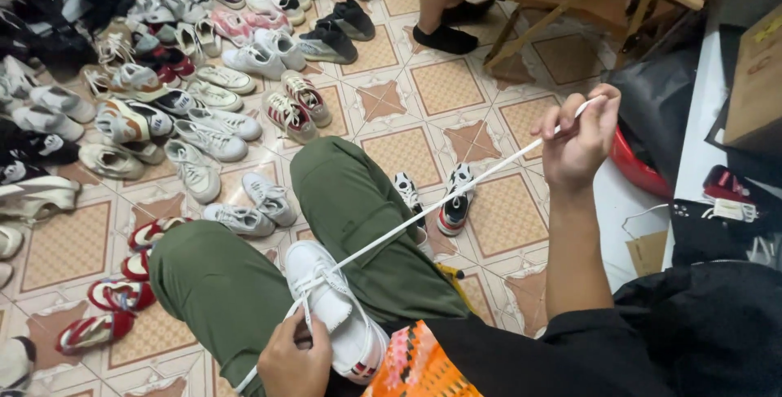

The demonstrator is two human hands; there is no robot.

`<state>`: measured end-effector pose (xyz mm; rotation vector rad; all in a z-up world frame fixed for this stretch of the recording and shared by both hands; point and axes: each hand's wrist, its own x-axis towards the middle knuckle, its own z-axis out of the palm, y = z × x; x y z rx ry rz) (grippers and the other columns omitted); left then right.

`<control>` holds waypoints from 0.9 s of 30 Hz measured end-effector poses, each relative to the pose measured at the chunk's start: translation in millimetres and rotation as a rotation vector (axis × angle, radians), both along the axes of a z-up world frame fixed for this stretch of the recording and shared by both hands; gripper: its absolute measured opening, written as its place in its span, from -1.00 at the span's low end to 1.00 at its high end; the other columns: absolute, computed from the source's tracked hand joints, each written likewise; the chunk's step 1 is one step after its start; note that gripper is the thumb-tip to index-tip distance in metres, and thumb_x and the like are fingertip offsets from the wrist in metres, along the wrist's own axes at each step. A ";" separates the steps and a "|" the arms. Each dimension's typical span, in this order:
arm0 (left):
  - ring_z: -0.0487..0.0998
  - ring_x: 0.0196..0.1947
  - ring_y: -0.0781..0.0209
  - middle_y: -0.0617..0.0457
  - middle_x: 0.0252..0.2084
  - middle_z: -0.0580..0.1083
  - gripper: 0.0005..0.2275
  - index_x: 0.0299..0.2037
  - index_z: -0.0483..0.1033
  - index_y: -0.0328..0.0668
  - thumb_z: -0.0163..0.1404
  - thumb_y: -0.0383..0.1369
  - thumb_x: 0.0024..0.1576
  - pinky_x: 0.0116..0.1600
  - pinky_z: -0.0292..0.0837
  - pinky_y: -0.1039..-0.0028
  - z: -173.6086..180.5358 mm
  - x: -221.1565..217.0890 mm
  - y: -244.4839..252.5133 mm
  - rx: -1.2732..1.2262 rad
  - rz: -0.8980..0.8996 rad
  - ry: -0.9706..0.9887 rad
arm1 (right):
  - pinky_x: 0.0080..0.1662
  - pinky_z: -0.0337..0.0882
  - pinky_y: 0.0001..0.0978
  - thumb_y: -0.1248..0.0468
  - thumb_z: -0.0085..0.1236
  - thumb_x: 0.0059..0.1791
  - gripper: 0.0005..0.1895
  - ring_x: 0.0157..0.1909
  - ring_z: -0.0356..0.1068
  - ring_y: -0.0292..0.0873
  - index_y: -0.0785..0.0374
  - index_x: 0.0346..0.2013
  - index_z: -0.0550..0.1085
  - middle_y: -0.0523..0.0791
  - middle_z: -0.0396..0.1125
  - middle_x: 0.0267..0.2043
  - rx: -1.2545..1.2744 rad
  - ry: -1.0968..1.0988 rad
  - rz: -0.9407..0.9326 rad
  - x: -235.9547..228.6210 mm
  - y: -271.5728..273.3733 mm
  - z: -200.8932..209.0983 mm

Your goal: A person is sitting on the floor and lacing a white sneaker, threading the laces through the eyelets one by one.

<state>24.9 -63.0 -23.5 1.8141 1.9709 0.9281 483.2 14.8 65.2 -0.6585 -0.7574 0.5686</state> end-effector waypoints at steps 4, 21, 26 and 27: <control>0.45 -0.68 0.18 0.03 -0.54 0.54 -0.84 -0.24 0.70 -0.24 0.15 -0.51 -0.03 -0.52 0.35 0.42 1.2 -4.0 3.2 0.071 0.046 0.081 | -0.49 0.09 -0.59 0.07 -0.19 0.29 -0.93 -0.56 -0.04 -0.42 -0.08 -0.01 0.22 -0.30 -0.06 -0.50 0.024 -0.023 0.067 -19.8 -6.1 19.8; 0.49 -0.56 0.19 -0.09 -0.44 0.54 -0.67 -0.12 0.65 -0.37 0.10 -0.64 -0.13 -0.37 0.46 0.53 -10.8 -30.2 10.4 0.376 -0.326 -0.080 | -0.47 -0.02 -0.66 0.30 -0.24 0.23 -0.87 -0.42 -0.01 -0.40 0.06 0.05 0.27 -0.26 0.02 -0.38 0.021 0.033 0.262 -37.0 -52.4 17.4; 0.37 -0.61 0.19 -0.01 -0.50 0.46 -0.73 -0.14 0.65 -0.39 0.14 -0.65 -0.07 -0.42 0.36 0.48 9.6 0.7 -12.7 0.394 -0.218 -0.122 | -0.42 0.02 -0.65 0.37 -0.28 0.20 -0.80 -0.35 0.03 -0.38 0.09 0.09 0.25 -0.22 0.08 -0.30 -0.019 0.094 0.200 -38.5 -59.4 5.2; 0.37 -0.59 0.22 0.01 -0.50 0.45 -0.72 -0.12 0.65 -0.38 0.14 -0.64 -0.08 -0.41 0.35 0.50 10.6 2.1 -13.6 0.377 -0.184 -0.133 | -0.35 0.10 -0.57 0.41 -0.25 0.17 -0.77 -0.32 0.10 -0.35 0.11 0.09 0.24 -0.18 0.14 -0.27 0.004 0.080 0.228 -37.7 -57.9 0.9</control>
